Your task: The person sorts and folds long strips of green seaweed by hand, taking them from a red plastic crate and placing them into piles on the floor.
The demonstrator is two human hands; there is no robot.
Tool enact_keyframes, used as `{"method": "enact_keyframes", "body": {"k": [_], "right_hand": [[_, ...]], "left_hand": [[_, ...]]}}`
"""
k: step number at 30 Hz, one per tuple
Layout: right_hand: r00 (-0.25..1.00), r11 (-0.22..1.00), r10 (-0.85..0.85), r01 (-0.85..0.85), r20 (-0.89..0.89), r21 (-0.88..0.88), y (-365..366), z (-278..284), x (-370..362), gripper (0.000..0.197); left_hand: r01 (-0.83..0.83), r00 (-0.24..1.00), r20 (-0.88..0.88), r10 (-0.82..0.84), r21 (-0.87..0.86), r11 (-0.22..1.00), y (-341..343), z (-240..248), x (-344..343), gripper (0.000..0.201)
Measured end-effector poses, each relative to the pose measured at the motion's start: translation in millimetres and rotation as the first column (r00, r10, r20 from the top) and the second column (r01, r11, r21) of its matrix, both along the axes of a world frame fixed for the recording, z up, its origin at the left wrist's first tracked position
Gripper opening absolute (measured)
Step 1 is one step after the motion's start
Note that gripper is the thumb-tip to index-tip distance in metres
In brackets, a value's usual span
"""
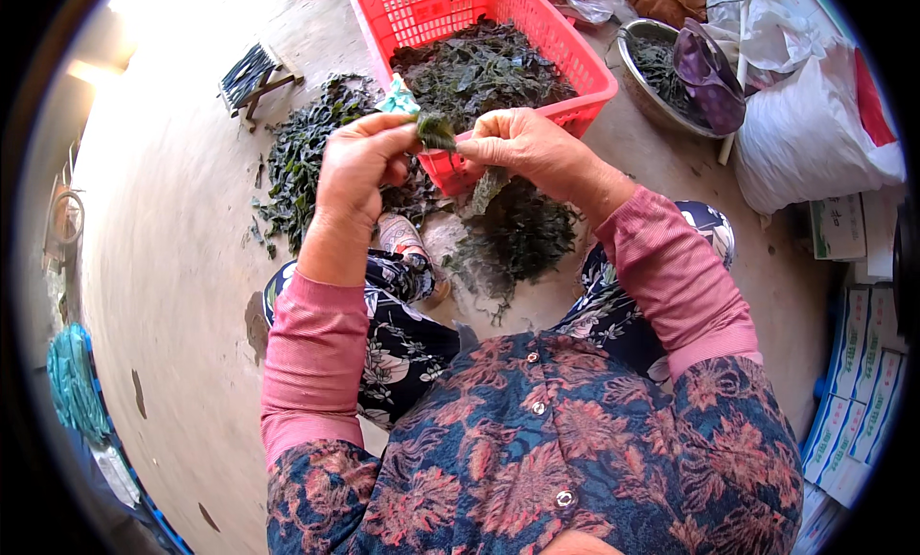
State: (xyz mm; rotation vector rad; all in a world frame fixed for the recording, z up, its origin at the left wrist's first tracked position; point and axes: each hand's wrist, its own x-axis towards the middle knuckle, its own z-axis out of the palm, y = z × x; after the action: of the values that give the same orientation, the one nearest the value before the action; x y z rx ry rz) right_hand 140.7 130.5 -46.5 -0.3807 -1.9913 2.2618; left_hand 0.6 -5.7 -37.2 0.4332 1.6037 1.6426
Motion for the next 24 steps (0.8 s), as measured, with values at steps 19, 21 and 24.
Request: {"method": "enact_keyframes", "body": {"k": [19,21,24], "right_hand": [[0.909,0.291,-0.103,-0.360,0.404,0.886,5.6,-51.4,-17.1,0.021],[0.977,0.617,-0.170,0.006,0.125,0.787,15.8,-48.9,-17.9,0.016],[0.965,0.921,-0.263,0.256,-0.018,0.295,20.2,-23.1,-18.5,0.010]], "left_hand": [[-0.390,0.811,-0.562,-0.160,-0.724,0.568,-27.9,-93.4,-78.5,0.025],[-0.418,0.823,-0.566,-0.055,-0.668,0.616,-27.0,-73.2,-64.2,0.042],[-0.452,0.671,-0.738,-0.077,-0.489,0.746,-16.7,-62.0,-51.8,0.046]]}}
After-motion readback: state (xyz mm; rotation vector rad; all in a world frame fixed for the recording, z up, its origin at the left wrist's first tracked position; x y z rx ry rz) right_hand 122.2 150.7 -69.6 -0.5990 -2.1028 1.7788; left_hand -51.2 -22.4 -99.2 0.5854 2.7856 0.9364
